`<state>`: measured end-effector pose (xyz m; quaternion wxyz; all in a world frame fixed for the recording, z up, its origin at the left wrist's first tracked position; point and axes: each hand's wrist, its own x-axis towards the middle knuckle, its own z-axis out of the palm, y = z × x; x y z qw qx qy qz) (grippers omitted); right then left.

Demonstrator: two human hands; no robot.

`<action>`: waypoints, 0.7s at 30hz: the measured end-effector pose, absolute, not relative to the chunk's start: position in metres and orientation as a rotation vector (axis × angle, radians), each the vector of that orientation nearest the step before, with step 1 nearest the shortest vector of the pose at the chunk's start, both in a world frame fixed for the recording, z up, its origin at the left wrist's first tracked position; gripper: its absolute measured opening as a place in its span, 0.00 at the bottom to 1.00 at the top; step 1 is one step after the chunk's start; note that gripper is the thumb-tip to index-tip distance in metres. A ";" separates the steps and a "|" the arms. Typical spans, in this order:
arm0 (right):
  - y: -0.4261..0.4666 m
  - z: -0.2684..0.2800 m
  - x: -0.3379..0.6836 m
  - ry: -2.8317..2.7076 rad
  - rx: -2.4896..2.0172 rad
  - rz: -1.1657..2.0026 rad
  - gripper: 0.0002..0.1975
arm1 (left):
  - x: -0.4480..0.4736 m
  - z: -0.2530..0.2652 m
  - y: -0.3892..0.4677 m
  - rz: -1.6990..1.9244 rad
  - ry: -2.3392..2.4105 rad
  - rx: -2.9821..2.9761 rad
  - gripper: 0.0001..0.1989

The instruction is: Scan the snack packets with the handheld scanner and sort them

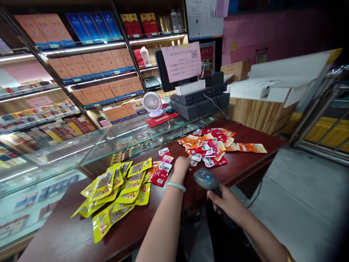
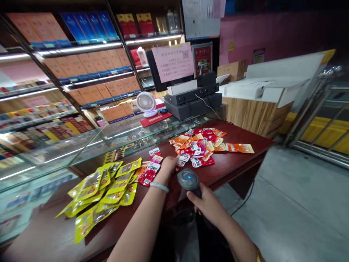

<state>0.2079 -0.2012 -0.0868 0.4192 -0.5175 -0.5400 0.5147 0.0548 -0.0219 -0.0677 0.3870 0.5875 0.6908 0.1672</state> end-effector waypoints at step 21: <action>-0.197 -0.088 0.205 -1.361 -1.253 1.260 0.25 | -0.029 -0.055 -0.103 0.754 1.373 1.286 0.18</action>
